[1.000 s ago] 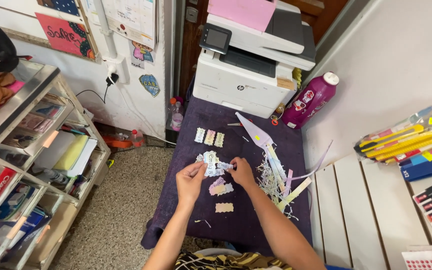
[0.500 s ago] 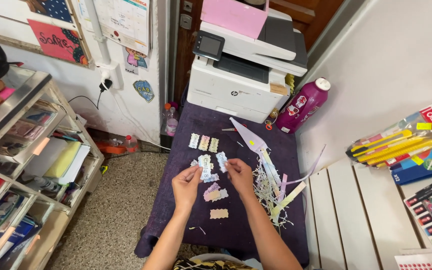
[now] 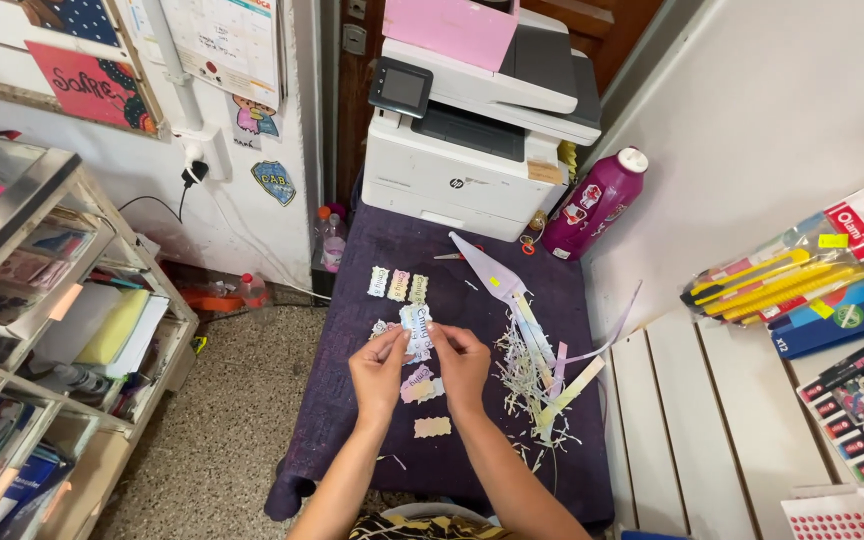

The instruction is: The person arranges small, colorful paper strips with printed text on a dark purple surface. They pick up, separate, and place the strips into neat rows using both hands.

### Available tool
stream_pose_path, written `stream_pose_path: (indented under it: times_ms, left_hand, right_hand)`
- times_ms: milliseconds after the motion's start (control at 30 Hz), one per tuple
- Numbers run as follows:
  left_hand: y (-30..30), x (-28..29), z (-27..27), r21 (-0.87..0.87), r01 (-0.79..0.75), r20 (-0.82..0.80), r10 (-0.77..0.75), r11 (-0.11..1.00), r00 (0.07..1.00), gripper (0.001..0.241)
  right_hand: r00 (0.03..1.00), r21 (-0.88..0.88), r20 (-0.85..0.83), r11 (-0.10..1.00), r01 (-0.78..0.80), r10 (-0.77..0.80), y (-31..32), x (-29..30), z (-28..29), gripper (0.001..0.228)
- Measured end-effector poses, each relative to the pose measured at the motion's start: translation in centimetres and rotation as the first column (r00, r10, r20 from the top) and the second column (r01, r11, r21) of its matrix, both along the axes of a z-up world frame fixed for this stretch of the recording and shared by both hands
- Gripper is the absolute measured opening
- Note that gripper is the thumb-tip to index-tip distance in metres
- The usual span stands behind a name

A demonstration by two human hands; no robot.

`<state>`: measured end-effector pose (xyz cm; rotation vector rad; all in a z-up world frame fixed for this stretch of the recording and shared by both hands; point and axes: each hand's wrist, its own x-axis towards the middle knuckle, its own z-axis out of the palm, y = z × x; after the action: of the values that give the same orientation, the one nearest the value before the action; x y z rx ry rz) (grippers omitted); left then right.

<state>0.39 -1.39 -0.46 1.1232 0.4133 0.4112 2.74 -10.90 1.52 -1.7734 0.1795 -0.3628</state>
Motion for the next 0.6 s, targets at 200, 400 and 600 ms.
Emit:
stream_pose_path:
  times_ms: [200,400,600]
  left_hand:
    - [-0.5,-0.1,0.4,-0.006,0.024,-0.001,-0.024,1.000,1.000,0.024]
    - [-0.4,-0.1,0.2,0.051,0.016,-0.007,-0.016,0.999,1.000,0.021]
    - [-1.2,0.0,-0.7,0.180,0.091,-0.057,-0.082,0.979,0.995,0.017]
  right_hand:
    - [1.000,-0.023,0.007,1.000,0.010,-0.009,0.6,-0.3,-0.7,0.016]
    - [0.988,-0.061,0.012,0.987,-0.152,0.153,0.4,-1.3,4.4,0.052]
    - [0.983,-0.314,-0.020,0.932,-0.182,0.185,0.4,-0.5,2.5,0.041]
